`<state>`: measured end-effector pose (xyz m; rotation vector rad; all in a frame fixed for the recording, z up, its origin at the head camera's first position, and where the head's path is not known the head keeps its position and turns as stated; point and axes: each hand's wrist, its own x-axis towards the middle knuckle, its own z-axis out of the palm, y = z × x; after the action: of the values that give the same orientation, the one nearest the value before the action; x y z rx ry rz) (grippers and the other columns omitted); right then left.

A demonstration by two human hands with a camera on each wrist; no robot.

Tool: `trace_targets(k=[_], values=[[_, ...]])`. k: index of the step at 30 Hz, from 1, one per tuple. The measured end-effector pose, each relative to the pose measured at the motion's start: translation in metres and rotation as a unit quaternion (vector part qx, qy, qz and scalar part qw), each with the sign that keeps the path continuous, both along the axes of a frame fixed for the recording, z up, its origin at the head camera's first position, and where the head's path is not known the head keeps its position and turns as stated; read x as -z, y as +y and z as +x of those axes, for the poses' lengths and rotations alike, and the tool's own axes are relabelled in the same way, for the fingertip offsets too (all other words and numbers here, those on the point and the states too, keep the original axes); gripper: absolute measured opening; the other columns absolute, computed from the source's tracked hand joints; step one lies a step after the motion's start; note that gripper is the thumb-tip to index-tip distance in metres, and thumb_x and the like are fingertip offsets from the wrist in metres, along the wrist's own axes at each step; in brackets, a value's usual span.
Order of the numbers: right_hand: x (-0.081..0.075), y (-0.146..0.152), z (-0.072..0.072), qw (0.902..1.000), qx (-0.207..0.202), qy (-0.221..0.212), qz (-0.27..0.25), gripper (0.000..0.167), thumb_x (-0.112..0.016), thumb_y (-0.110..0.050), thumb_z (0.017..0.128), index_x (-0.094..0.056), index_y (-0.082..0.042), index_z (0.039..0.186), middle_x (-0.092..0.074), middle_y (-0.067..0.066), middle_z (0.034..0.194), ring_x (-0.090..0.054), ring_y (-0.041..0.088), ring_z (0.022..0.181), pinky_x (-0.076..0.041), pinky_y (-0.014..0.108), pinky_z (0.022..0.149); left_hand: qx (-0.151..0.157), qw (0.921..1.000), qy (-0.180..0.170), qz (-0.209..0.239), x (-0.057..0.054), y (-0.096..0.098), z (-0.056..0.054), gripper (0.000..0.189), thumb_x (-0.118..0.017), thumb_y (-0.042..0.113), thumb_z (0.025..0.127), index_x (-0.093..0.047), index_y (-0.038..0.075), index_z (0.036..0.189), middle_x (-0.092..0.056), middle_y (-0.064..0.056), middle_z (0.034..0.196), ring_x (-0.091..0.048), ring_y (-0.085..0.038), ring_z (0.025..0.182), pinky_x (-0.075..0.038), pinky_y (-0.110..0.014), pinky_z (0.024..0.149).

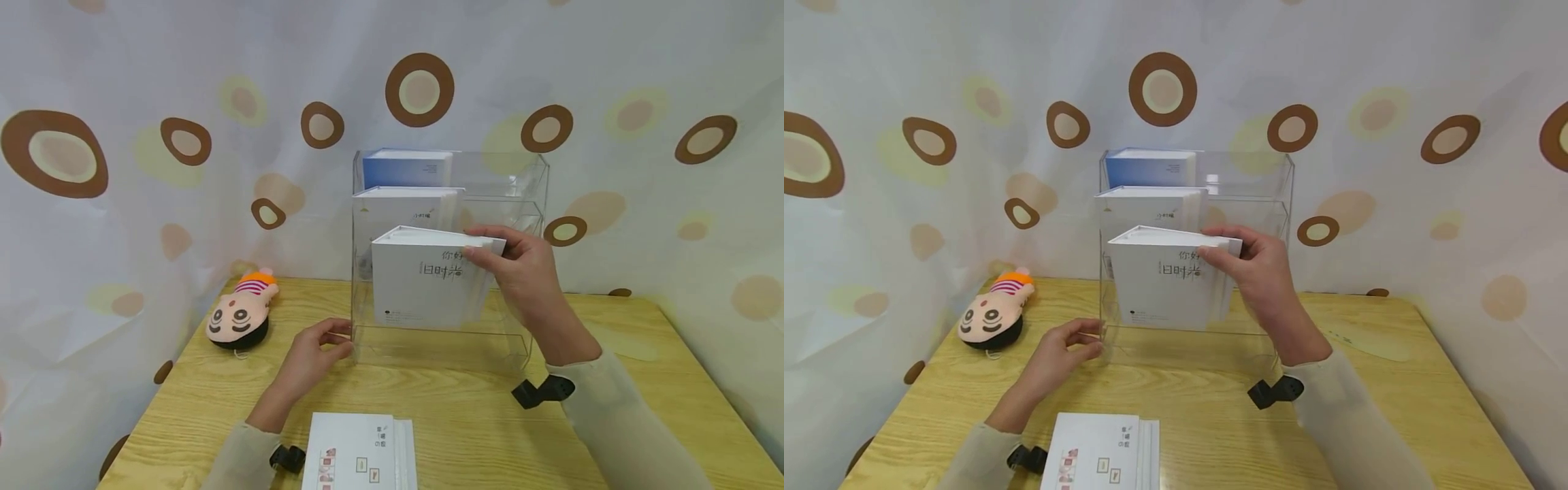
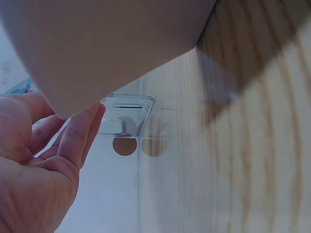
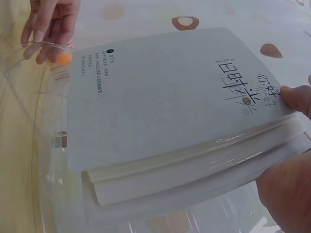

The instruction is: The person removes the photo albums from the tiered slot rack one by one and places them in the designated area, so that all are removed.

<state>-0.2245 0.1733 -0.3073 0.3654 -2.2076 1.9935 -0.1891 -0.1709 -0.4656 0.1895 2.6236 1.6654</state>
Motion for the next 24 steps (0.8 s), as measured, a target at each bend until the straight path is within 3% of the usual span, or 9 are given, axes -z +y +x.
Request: trace_targets(k=[8,24], values=[[0.012,0.005,0.024,0.9998,0.004,-0.014,0.015,0.024,-0.088,-0.011,0.098,-0.086,-0.016,0.121,-0.085,-0.011,0.099,-0.080,0.007,0.092,-0.065,0.024,0.082,0.001,1.0000,0.002,0.002,0.001,-0.001,0.000,0.041,-0.077,0.006,0.105,-0.071,0.005,0.146,-0.076,-0.014,0.140,-0.075,-0.029,0.122,-0.066,-0.031,0.094],[0.038,0.022,0.072,0.9974,0.020,-0.068,0.015,0.025,-0.086,-0.006,0.098,-0.086,-0.013,0.122,-0.086,-0.010,0.100,-0.082,0.009,0.094,-0.066,0.029,0.081,-0.001,0.9999,-0.007,0.013,0.000,0.000,0.001,0.042,-0.077,0.005,0.105,-0.070,0.003,0.146,-0.076,-0.014,0.139,-0.076,-0.028,0.120,-0.065,-0.027,0.091]])
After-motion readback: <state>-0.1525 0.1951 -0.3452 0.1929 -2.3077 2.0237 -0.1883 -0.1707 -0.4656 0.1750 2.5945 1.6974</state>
